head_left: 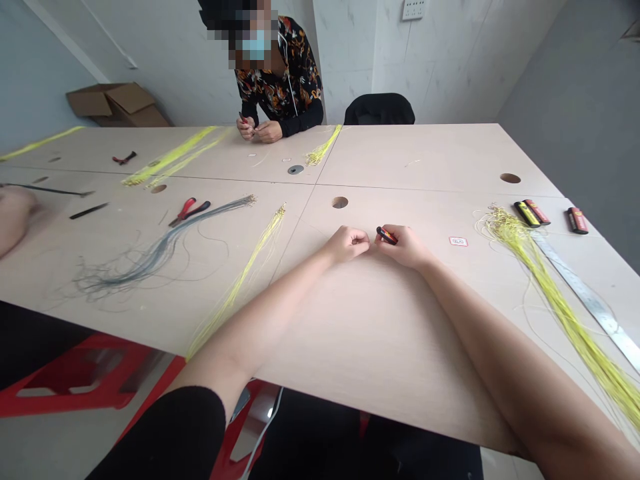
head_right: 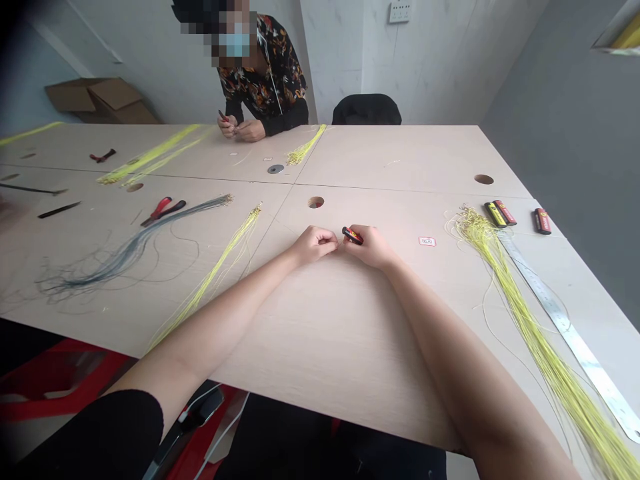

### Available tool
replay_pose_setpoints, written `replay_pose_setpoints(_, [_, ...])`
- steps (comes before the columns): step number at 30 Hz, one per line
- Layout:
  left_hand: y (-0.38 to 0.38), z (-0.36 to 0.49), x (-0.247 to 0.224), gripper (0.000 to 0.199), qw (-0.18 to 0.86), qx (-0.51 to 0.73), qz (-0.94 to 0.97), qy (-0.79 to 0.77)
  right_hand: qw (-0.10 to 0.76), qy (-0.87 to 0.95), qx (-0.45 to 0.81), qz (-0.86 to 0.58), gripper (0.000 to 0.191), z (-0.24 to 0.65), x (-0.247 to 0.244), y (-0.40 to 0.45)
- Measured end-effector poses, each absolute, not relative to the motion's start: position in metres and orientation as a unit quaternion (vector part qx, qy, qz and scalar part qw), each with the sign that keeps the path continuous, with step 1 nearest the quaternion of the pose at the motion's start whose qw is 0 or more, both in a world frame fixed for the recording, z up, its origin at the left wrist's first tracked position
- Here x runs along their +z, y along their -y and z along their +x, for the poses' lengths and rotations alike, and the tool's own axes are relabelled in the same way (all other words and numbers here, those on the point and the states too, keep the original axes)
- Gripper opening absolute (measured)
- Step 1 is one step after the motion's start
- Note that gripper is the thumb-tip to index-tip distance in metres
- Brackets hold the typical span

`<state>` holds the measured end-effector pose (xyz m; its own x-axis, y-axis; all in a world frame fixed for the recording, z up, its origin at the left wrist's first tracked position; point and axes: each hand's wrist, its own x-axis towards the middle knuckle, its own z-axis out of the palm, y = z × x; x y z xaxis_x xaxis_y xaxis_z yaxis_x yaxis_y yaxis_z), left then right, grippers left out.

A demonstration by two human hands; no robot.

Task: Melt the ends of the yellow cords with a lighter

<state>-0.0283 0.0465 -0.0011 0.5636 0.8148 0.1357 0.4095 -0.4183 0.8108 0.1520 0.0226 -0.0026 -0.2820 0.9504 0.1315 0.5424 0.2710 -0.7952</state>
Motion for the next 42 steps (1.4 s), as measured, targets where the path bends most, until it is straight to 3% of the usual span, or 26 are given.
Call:
replay_pose_setpoints(24, [-0.050,-0.030,-0.006,0.020,0.393,0.291,0.788,-0.375,0.350,0.712,0.352,-0.497,0.012,0.153,0.001,-0.022])
replay_pose_setpoints(29, [-0.050,-0.030,-0.005,0.023,0.398,0.305,0.770,-0.394,0.414,0.619,0.457,-0.487,0.018,0.154,0.002,-0.020])
replay_pose_setpoints(35, [-0.051,-0.032,-0.006,0.026,0.411,0.327,0.758,-0.387,0.528,0.412,0.650,-0.358,0.028,0.152,0.007,-0.021])
replay_pose_setpoints(42, [-0.053,-0.032,-0.008,0.023,0.399,0.350,0.761,-0.374,0.461,0.427,0.681,-0.376,0.019,0.138,0.002,-0.017])
